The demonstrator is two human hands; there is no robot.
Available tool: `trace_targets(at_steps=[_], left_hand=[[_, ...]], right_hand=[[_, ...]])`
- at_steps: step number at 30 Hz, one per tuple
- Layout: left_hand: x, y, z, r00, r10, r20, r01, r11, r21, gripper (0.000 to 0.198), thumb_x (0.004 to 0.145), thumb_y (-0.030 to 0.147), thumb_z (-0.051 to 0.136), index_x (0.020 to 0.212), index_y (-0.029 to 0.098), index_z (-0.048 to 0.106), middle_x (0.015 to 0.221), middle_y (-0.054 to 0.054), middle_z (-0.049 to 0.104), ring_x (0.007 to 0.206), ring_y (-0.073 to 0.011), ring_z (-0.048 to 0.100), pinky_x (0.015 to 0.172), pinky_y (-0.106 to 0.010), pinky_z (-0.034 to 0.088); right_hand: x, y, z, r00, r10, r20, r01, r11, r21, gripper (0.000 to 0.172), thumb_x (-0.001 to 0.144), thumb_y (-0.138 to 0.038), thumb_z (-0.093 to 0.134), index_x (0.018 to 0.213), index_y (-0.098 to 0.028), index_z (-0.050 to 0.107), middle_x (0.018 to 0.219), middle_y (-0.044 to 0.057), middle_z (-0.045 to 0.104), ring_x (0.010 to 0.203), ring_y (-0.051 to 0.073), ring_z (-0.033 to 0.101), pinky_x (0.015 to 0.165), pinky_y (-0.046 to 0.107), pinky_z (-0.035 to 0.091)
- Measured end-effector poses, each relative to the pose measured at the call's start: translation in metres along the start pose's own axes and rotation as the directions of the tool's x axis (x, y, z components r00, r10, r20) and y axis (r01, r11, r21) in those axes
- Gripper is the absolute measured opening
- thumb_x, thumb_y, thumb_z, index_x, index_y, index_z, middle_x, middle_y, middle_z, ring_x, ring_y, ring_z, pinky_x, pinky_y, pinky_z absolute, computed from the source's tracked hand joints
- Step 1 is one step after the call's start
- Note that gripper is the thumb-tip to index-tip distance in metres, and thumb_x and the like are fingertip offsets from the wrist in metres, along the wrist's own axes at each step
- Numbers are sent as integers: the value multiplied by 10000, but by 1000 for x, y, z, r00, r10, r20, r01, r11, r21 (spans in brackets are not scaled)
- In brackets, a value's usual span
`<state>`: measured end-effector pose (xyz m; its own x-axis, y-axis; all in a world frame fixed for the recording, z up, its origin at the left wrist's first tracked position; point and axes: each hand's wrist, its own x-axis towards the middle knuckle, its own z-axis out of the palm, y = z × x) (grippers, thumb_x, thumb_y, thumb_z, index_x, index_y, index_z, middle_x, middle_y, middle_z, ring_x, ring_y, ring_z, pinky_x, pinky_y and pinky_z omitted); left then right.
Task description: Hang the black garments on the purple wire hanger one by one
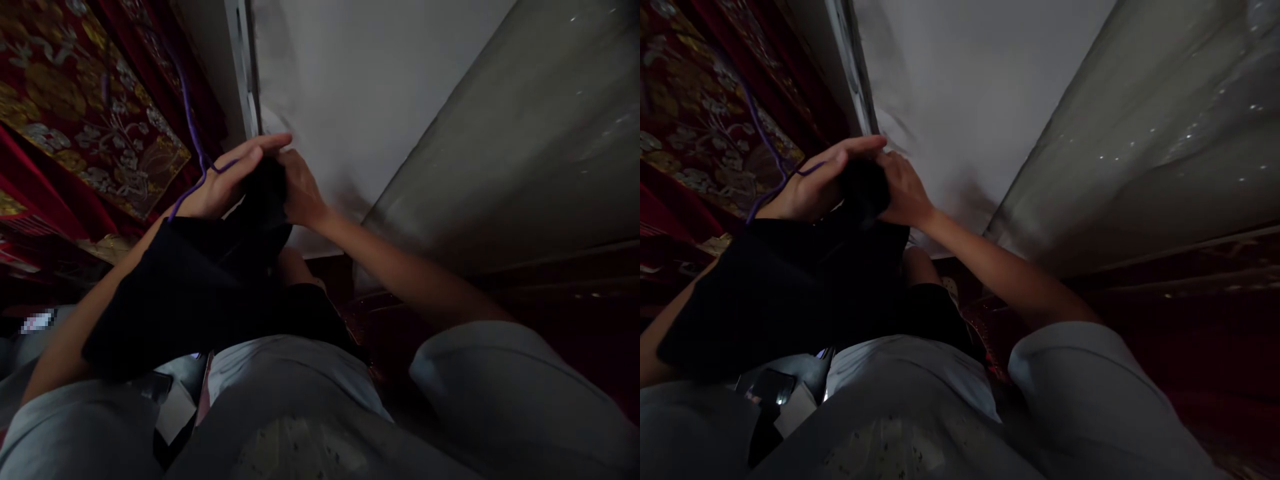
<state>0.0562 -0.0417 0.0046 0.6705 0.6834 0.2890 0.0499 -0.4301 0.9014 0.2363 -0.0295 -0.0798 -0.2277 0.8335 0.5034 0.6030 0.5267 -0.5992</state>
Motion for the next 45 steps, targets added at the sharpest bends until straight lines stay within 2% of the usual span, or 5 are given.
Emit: trace_targets(at_steps=[9,21,35,41,45], left_hand=[[-53,-20,-94,882,-265,-390,223,963,-151,824,1001,786,83,1439,282,565,1418,-96,657,1381,-290,573,1100,-480,524],[-72,-94,-25,621,-77,-780,147,989,19,407,820,582,812,977,230,682,1099,-72,750,1229,-336,669,1067,-457,570],[-120,-98,80,446,-551,-705,-41,774,-631,485,614,417,979,951,149,755,958,-81,802,973,-294,782,937,-385,638],[-116,-93,93,407,-446,-797,-73,854,-515,467,687,436,939,991,135,751,1000,-94,787,955,-261,770,911,-352,626],[-127,-108,81,171,-88,-981,-130,985,-111,330,819,242,795,1121,189,674,1187,-59,713,1197,-226,678,1103,-351,515]], right_hand=[[-4,78,-67,863,-33,-504,-59,985,-165,630,715,-420,796,1261,-307,501,1340,128,591,1245,381,441,1123,598,337],[24,19,-104,941,-41,-337,-65,953,-297,717,665,-334,869,1292,-329,522,1349,105,584,1295,443,475,1153,676,350],[-34,17,41,711,289,-641,-6,914,405,380,747,-200,638,1102,-229,504,1039,38,553,911,181,567,893,368,516],[-72,13,118,686,704,-183,-425,592,685,179,738,-221,651,819,-221,492,760,-39,499,736,142,514,735,275,455],[-111,10,91,683,730,5,-556,516,652,286,825,-384,613,623,-215,502,594,-21,503,606,138,510,592,261,400]])
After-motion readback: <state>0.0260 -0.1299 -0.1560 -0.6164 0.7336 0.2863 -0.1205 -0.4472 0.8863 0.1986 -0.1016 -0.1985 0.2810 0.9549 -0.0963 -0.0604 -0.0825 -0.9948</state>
